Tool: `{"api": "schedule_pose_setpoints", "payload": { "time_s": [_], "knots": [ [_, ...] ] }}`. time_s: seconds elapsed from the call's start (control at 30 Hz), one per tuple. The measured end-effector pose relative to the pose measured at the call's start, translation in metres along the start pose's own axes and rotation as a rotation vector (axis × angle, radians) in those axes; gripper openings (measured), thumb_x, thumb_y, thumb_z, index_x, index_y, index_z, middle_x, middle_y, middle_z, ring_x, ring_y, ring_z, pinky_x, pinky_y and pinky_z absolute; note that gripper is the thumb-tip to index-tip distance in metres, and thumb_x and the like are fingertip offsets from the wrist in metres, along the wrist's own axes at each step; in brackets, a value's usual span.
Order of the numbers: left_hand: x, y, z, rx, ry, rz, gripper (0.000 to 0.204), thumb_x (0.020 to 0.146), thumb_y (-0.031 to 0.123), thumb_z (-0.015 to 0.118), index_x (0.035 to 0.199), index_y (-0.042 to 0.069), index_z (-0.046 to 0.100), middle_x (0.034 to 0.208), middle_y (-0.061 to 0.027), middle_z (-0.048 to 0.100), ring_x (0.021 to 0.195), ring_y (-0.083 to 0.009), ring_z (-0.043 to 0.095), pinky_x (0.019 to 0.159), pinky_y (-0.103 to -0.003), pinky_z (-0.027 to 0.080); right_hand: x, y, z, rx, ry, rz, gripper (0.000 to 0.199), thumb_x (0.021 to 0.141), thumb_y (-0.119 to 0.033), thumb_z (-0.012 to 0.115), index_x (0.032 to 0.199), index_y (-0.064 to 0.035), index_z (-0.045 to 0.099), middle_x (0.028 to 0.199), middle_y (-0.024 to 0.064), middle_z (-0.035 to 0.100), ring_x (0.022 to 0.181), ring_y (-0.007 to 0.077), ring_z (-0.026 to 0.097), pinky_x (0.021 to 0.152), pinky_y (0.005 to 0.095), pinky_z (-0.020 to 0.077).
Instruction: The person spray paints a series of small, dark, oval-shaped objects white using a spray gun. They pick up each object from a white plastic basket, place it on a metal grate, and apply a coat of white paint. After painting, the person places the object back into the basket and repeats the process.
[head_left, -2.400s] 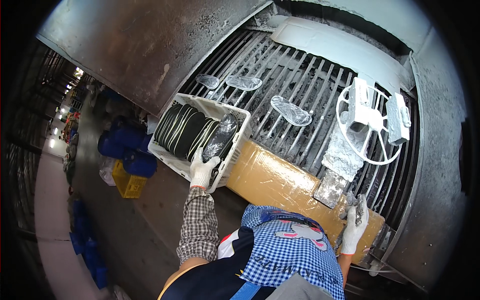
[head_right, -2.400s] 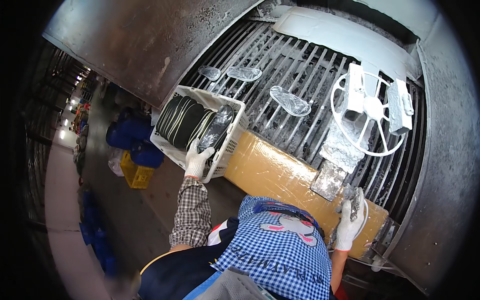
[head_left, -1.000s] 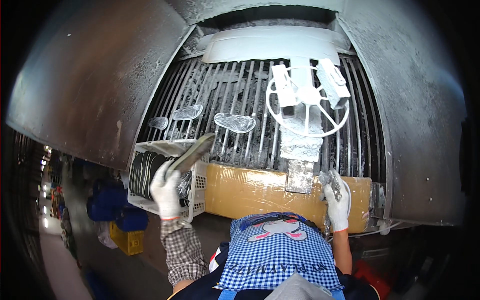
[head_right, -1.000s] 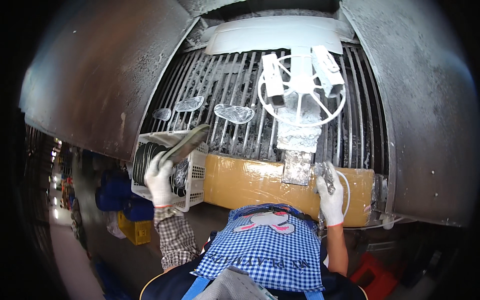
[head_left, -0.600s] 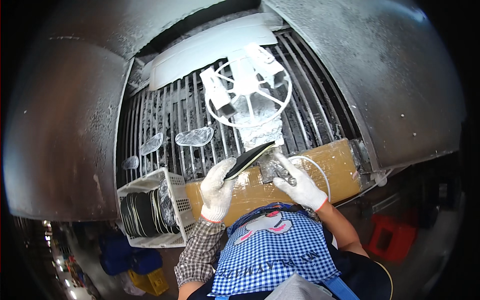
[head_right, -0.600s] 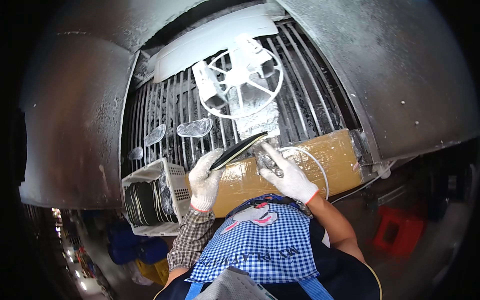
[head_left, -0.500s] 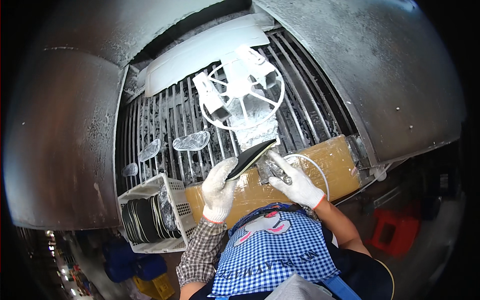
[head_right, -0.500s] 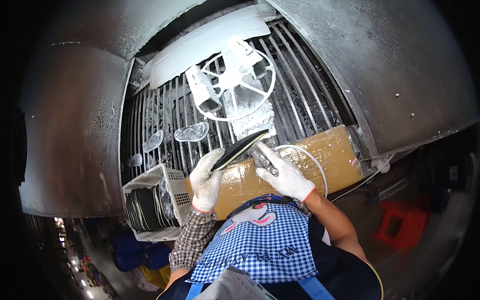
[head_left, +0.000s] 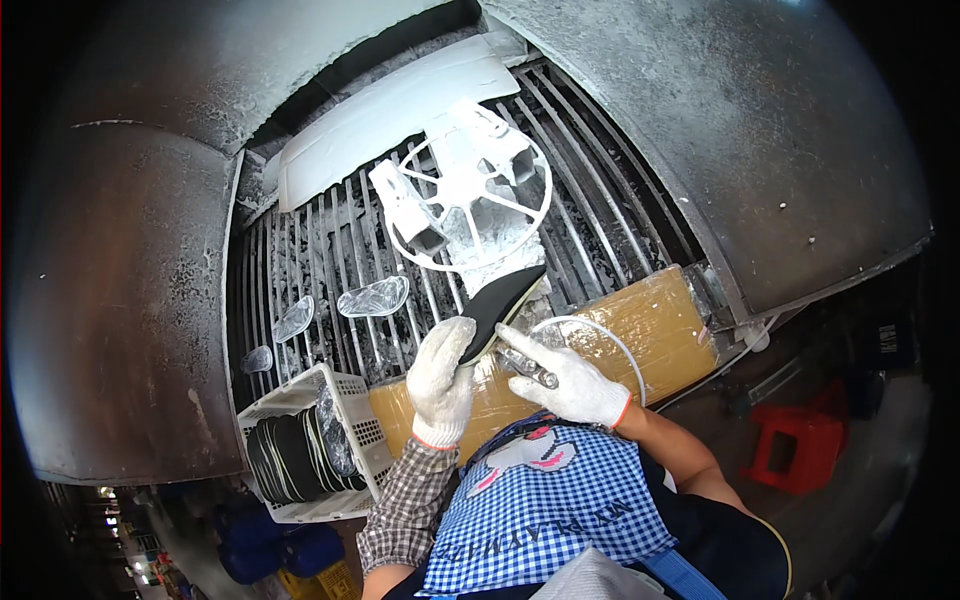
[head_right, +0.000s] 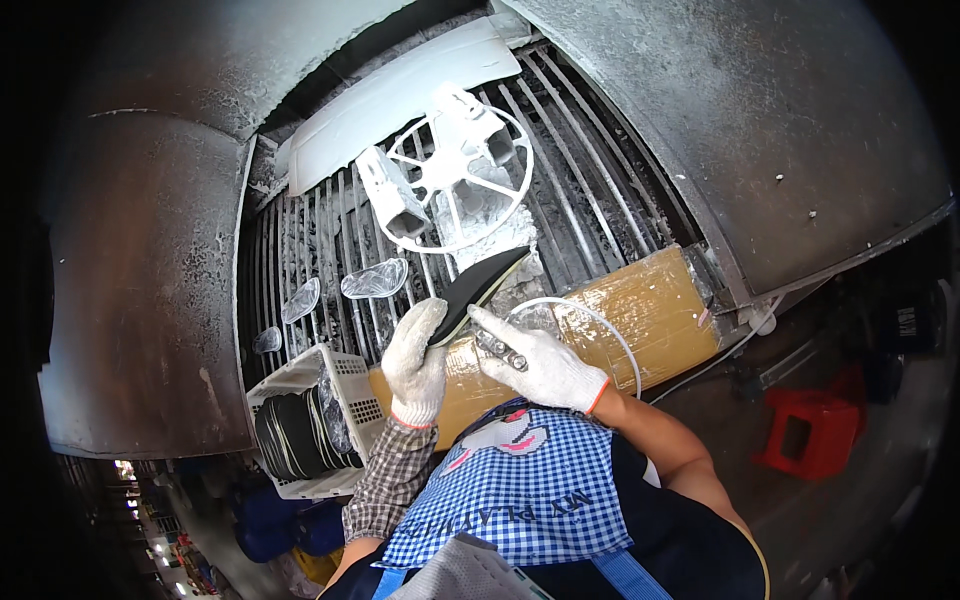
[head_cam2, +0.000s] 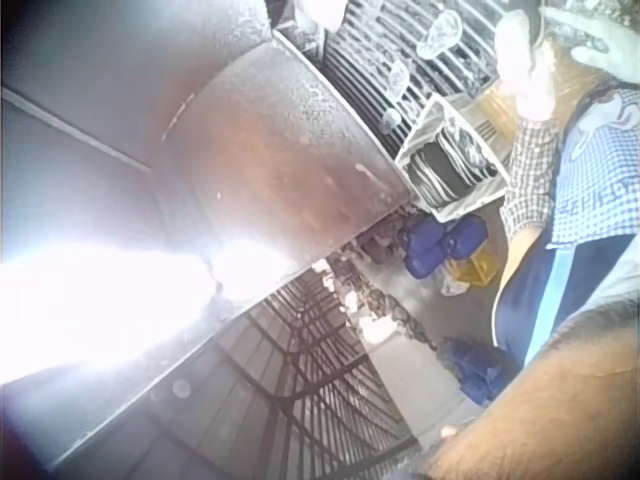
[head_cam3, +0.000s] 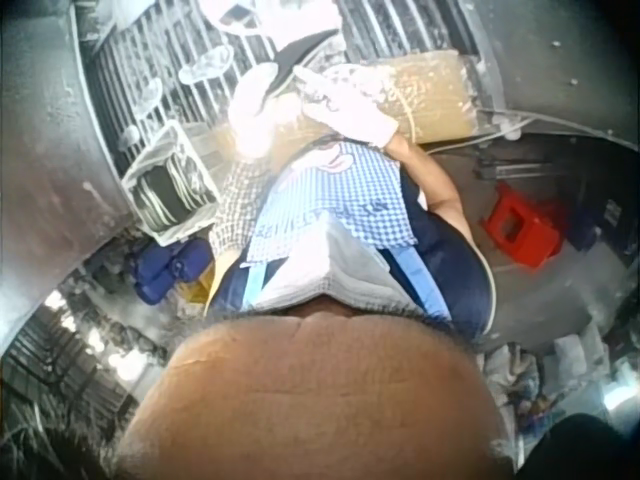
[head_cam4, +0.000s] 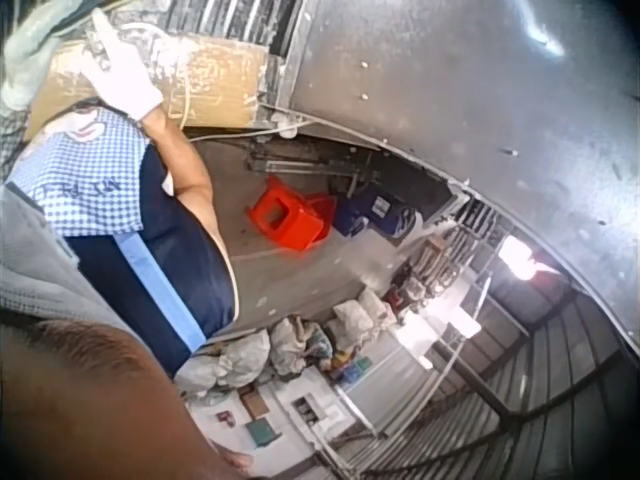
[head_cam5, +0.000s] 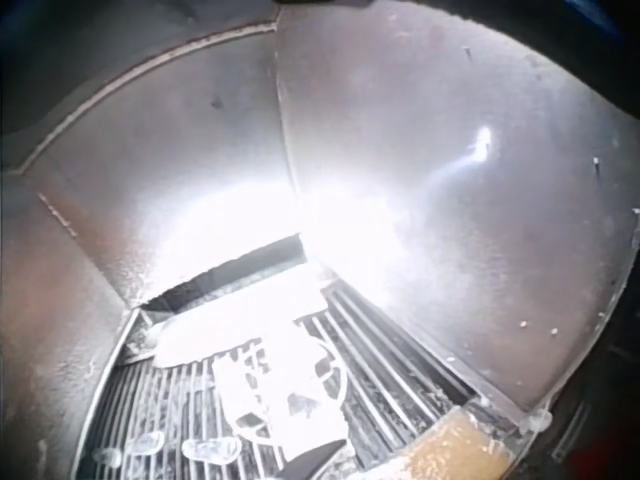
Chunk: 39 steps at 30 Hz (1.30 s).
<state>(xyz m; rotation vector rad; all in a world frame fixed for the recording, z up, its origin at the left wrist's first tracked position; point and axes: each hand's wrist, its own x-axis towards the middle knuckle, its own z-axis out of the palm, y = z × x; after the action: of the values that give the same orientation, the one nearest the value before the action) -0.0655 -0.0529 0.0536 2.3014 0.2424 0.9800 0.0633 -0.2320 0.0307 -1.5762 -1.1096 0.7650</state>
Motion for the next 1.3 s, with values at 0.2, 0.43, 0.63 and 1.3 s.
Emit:
{"api": "schedule_pose_setpoints", "payload": {
  "time_s": [0.2, 0.43, 0.63, 1.3],
  "knots": [
    [-0.007, -0.004, -0.003, -0.024, 0.001, -0.037, 0.045, 0.080, -0.017, 0.075, 0.124, -0.003, 0.075, 0.124, -0.0221, 0.075, 0.120, -0.0345, 0.072, 0.105, -0.040, 0.056, 0.006, 0.025, -0.010, 0.007, 0.089, 0.056, 0.071, 0.103, -0.028, 0.066, 0.166, -0.0096, 0.038, 0.159, 0.0246, 0.052, 0.147, 0.0370, 0.052, 0.121, 0.0407, 0.0409],
    [-0.010, -0.014, -0.006, -0.054, -0.004, -0.028, 0.046, 0.082, -0.018, 0.071, 0.125, -0.003, 0.074, 0.125, -0.0216, 0.075, 0.120, -0.0322, 0.072, 0.105, -0.039, 0.056, 0.014, 0.047, -0.024, 0.047, 0.182, 0.255, 0.073, 0.101, -0.030, 0.069, 0.165, -0.0099, 0.039, 0.158, 0.0228, 0.054, 0.145, 0.0345, 0.054, 0.120, 0.0398, 0.0417],
    [-0.012, -0.018, -0.008, -0.214, 0.086, -0.323, 0.042, 0.091, -0.013, 0.068, 0.132, -0.005, 0.068, 0.126, -0.0161, 0.074, 0.114, -0.0237, 0.072, 0.100, -0.034, 0.057, 0.004, 0.048, -0.046, 0.013, 0.440, 0.293, 0.071, 0.100, -0.027, 0.069, 0.162, -0.0085, 0.042, 0.137, 0.0222, 0.069, 0.125, 0.0307, 0.068, 0.108, 0.0383, 0.0503],
    [0.191, -0.038, -0.052, -1.039, 0.222, -0.604, 0.042, 0.103, 0.003, 0.056, 0.144, -0.004, 0.053, 0.125, -0.0196, 0.066, 0.099, -0.0255, 0.074, 0.072, -0.037, 0.070, -0.049, 0.070, -0.061, 0.086, 0.537, 0.347, 0.070, 0.100, -0.027, 0.067, 0.159, 0.0025, 0.044, 0.147, 0.0247, 0.063, 0.136, 0.0299, 0.061, 0.114, 0.0375, 0.0445]
  ]
}}
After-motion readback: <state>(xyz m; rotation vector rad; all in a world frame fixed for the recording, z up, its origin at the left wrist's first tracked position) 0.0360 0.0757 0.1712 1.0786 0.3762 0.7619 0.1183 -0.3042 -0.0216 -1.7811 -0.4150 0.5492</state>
